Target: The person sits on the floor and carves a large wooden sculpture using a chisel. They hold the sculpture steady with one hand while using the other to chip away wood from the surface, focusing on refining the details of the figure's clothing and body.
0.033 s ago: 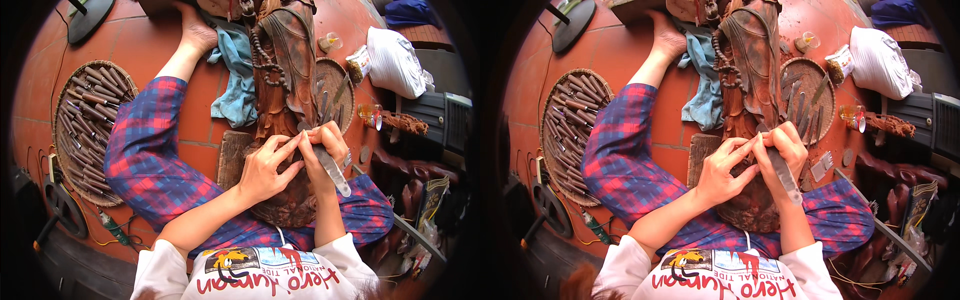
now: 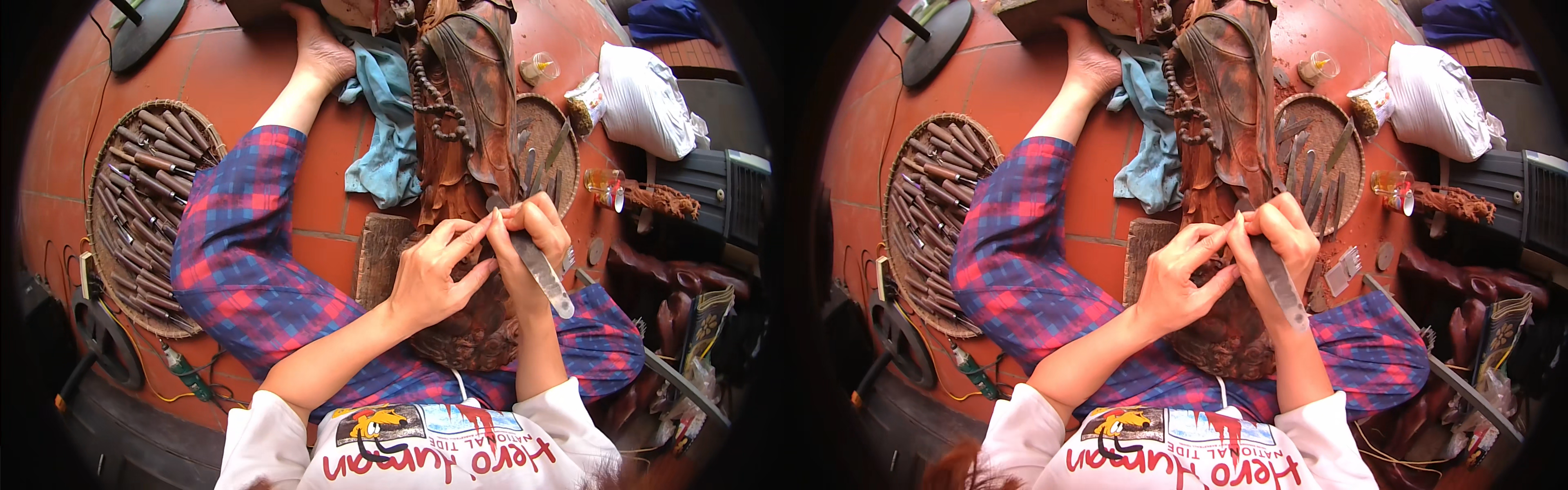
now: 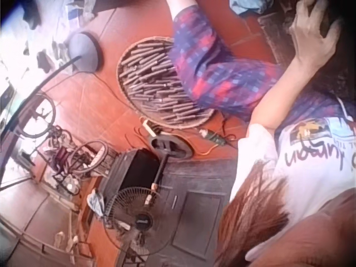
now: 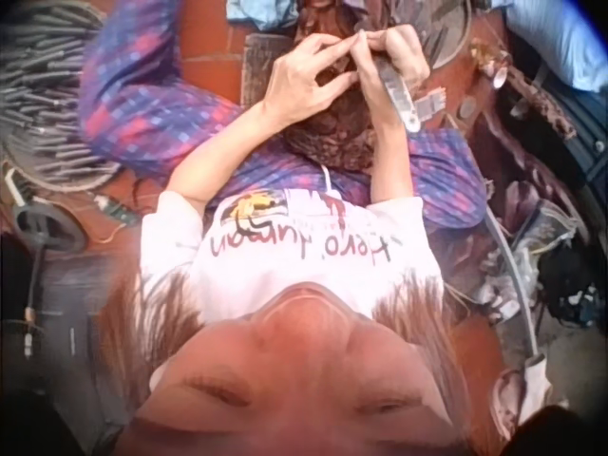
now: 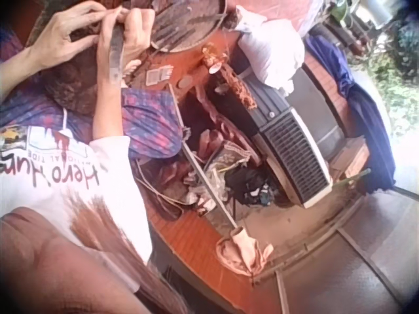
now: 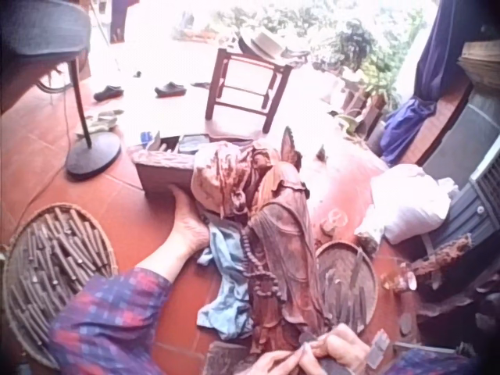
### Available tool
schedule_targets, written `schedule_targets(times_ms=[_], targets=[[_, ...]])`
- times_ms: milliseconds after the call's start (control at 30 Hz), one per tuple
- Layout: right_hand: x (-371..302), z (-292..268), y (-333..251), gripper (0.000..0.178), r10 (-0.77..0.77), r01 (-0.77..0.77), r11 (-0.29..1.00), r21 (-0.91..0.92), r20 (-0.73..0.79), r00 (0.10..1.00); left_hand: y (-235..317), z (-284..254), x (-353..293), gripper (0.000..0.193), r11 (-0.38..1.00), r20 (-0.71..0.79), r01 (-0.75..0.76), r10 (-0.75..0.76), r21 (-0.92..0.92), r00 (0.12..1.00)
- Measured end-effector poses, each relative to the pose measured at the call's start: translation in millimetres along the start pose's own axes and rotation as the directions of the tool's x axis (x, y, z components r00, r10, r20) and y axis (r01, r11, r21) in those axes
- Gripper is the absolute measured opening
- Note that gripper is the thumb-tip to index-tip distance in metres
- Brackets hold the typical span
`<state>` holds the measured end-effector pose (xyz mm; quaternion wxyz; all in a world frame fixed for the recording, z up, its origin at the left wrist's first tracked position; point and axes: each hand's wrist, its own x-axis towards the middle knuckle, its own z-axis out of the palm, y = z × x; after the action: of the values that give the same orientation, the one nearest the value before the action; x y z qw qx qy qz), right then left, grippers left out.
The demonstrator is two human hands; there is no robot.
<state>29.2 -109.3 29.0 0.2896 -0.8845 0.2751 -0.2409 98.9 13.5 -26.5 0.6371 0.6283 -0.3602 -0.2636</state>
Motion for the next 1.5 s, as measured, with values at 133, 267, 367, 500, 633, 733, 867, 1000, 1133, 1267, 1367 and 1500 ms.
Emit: schedule_targets(times_ms=[133, 267, 367, 500, 633, 733, 867, 1000, 1133, 1267, 1367, 1500], targets=[[7.7, 4.6, -2.9, 0.021, -0.016, 0.015, 1.000, 0.001, 0.036, 0.999, -4.9, 1.3, -0.5, 0.059, 0.999, -0.003, 0.036, -0.036, 0.023, 0.999], [9.2, -1.1, -5.4, 0.020, -0.035, 0.039, 0.998, -0.040, 0.087, 0.996, 0.0, -1.2, -1.3, 0.057, 0.996, 0.029, 0.080, -0.080, -0.023, 0.996], [16.7, 4.9, -1.6, 0.018, -0.081, 0.083, 0.996, -0.011, 0.110, 0.991, -5.2, -2.3, 2.4, 0.057, 0.999, -0.047, 0.018, -0.016, 0.033, 0.999], [14.2, -8.8, -6.0, 0.017, -0.052, 0.061, 0.997, -0.055, 0.156, 0.986, -2.2, 6.2, -1.2, 0.060, 0.999, -0.023, -0.002, 0.001, -0.045, 1.000], [23.9, 0.5, -1.3, 0.018, -0.108, 0.109, 0.994, 0.005, 0.196, 0.975, -6.5, 0.4, -0.3, 0.059, 0.999, -0.035, 0.043, -0.043, 0.011, 0.998], [18.3, -9.9, -5.5, 0.018, -0.022, 0.038, 0.997, -0.068, 0.223, 0.974, -3.0, 4.7, -5.0, 0.060, 0.997, -0.019, 0.068, -0.069, -0.037, 0.997], [28.5, 3.6, -4.5, 0.019, -0.086, 0.091, 0.996, -0.013, 0.232, 0.969, -6.2, 1.5, -0.7, 0.059, 0.999, -0.038, 0.037, -0.038, -0.004, 0.999], [19.4, -13.7, -9.6, 0.018, -0.014, 0.033, 0.996, -0.085, 0.215, 0.977, -0.5, 5.6, -4.7, 0.056, 0.996, -0.003, 0.068, -0.069, -0.049, 0.998], [26.6, 3.2, -4.6, 0.018, -0.071, 0.071, 0.997, 0.011, 0.194, 0.978, -4.0, -0.4, 0.6, 0.058, 1.000, -0.046, 0.022, -0.022, 0.009, 0.999], [19.3, -14.5, -5.7, 0.018, -0.029, 0.047, 0.996, -0.070, 0.231, 0.972, -2.6, 7.4, -6.0, 0.059, 0.999, -0.019, 0.039, -0.039, -0.031, 0.999], [27.0, 3.2, -4.0, 0.018, -0.083, 0.088, 0.996, -0.013, 0.224, 0.971, -4.6, -5.9, 0.5, 0.060, 0.999, -0.036, 0.034, -0.033, 0.009, 0.999], [16.0, -10.4, -4.6, 0.018, -0.023, 0.032, 0.999, -0.042, 0.205, 0.979, 0.6, 6.3, -5.7, 0.057, 0.999, -0.010, 0.030, -0.030, -0.029, 0.999]])
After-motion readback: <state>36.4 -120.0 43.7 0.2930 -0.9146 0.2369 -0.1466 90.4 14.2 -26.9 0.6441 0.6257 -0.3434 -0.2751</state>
